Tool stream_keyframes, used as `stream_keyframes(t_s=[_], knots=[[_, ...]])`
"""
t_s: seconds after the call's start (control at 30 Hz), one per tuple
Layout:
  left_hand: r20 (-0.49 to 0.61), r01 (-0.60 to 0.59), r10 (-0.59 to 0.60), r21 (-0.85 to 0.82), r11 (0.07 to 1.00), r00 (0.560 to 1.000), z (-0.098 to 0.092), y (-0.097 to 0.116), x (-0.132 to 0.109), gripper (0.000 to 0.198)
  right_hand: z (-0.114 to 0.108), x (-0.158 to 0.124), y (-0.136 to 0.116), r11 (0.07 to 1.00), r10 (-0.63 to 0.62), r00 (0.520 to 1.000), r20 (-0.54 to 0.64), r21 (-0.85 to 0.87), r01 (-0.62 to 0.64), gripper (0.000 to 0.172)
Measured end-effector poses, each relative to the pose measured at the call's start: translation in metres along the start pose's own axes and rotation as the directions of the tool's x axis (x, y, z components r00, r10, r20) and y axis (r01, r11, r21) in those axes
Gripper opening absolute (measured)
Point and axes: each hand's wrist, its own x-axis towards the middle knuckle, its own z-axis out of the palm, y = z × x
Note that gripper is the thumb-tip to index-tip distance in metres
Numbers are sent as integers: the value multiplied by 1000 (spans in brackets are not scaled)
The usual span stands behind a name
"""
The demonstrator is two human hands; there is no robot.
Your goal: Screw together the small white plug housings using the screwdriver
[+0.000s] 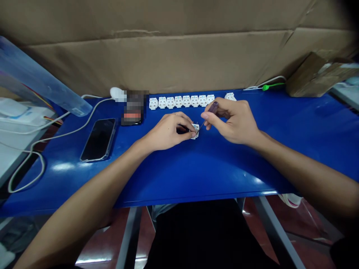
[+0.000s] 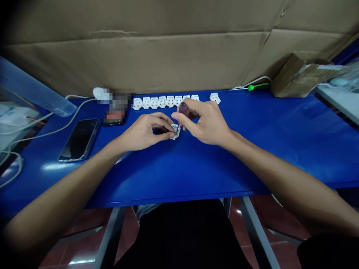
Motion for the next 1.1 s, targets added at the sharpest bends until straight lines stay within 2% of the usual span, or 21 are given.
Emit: stream_keyframes(t_s=[0.23, 0.57, 0.8, 1.0, 1.03, 1.1], knots=[[26, -47, 46, 33, 998, 999, -6, -5, -1, 11, 1, 0, -5, 1000, -17, 1000, 13, 20, 17, 42], [63, -15, 20, -89, 996, 998, -5, -11, 0, 11, 0, 0, -4, 999, -45, 999, 31, 13, 45, 40], [59, 19, -14, -83, 996, 998, -3, -9, 1, 10, 1, 1, -7, 998, -48, 999, 24, -30, 49, 41], [35, 22, -20, -85, 996, 999, 0, -9, 1, 10, 4, 0, 1, 999, -17, 1000, 2, -27, 17, 30], [29, 24, -21, -91, 996, 999, 0, -9, 1, 10, 5, 0, 3, 999, -20, 1000, -6, -33, 20, 30], [14, 27, -25, -106, 994, 1000, 2, -9, 0, 10, 5, 3, 4, 997, -46, 999, -11, -70, 46, 41]])
